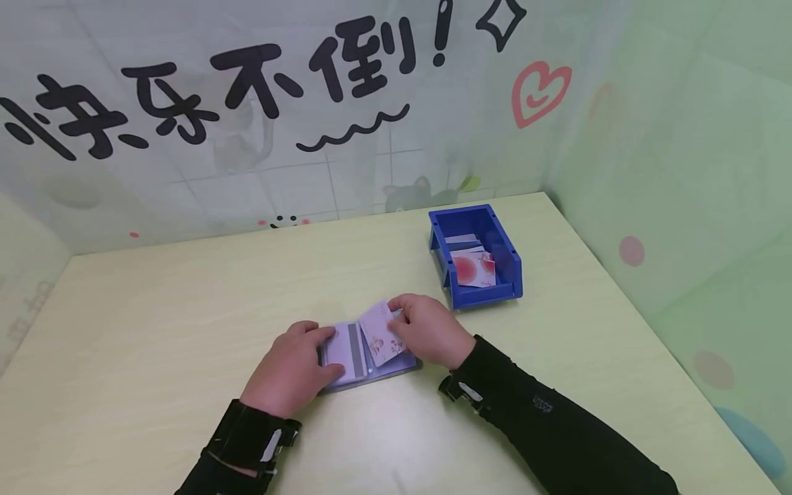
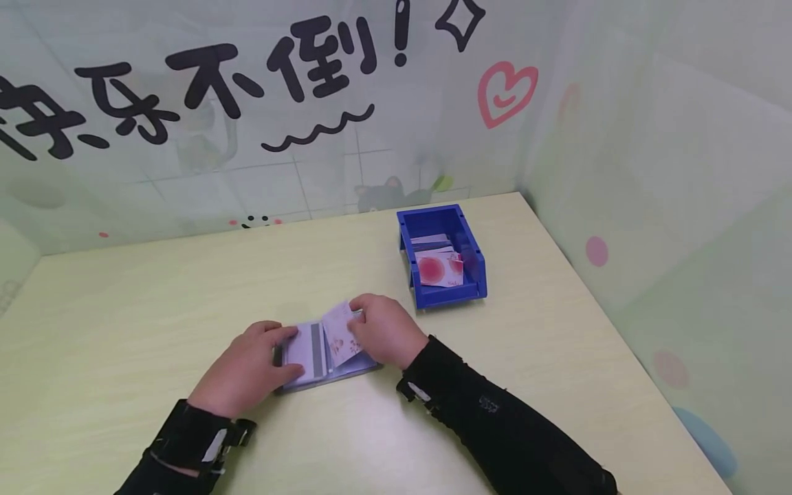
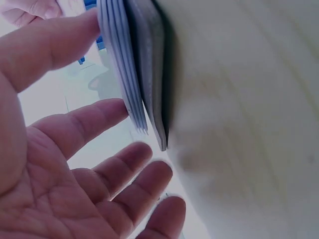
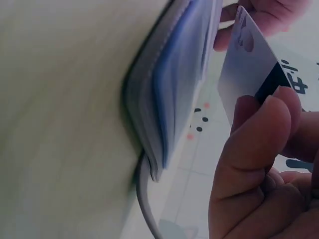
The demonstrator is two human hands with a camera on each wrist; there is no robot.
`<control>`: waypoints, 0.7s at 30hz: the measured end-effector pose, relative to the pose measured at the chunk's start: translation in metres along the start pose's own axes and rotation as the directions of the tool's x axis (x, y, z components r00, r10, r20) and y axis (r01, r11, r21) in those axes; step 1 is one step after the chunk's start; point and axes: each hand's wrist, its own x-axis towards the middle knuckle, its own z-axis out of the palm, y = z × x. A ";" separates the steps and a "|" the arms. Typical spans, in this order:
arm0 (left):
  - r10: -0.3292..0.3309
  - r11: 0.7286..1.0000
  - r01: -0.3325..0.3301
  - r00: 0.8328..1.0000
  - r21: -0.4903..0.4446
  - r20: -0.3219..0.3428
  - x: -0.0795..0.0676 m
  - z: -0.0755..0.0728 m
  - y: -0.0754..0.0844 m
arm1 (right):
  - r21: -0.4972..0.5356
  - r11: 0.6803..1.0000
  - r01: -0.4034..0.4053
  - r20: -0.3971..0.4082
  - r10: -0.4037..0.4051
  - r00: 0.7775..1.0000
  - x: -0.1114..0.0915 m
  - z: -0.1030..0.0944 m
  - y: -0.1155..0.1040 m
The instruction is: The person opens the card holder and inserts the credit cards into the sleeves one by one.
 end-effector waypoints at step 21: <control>0.006 0.996 -0.005 1.000 0.088 -0.016 -0.002 0.000 0.002 | -0.142 0.990 -0.015 0.042 0.021 0.999 0.000 0.015 -0.007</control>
